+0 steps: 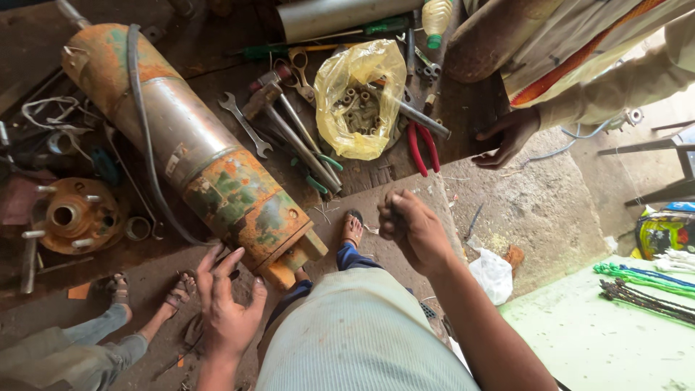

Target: The person works at a cluttered workbench on a rusty cylindrical pump motor. They pick small metal components from a plastic bag, fit them by hand into the end of the pump housing, press and seat the parts, and finally tap the assembly with a hammer.

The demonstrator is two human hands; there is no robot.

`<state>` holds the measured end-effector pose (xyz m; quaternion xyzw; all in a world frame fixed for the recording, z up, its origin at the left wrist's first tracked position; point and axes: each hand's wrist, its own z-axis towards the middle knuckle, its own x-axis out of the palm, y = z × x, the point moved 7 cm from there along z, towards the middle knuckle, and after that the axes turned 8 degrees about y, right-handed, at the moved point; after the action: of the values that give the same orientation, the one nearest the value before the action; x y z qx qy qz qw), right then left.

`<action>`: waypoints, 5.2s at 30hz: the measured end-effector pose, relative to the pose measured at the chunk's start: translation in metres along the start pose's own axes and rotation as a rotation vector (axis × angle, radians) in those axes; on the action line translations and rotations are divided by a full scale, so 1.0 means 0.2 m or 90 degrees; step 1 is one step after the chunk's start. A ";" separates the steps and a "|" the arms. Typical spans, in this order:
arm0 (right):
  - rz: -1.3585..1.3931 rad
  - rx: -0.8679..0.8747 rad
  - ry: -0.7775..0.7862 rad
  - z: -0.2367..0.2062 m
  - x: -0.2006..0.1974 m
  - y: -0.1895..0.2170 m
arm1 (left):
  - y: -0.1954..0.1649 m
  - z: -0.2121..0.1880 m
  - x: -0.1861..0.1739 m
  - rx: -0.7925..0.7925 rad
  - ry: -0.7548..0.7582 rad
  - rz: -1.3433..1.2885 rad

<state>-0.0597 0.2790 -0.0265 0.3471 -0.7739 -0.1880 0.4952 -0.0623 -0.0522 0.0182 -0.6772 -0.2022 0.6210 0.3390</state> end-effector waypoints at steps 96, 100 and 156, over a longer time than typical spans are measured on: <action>-1.611 0.000 -0.175 1.14 0.10 0.43 | 0.10 -0.17 -0.04 -0.087 -0.111 -0.095; -1.506 -0.032 -0.166 1.11 0.12 0.51 | 0.13 -0.18 -0.05 -0.077 -0.108 -0.115; -0.206 -0.163 -0.267 -0.23 0.01 -0.76 | -0.42 0.52 0.35 0.558 0.266 0.225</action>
<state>0.0344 0.1760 -0.1016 0.3541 -0.7642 -0.4280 0.3276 -0.1422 0.0758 0.0282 -0.6051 0.2669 0.5465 0.5138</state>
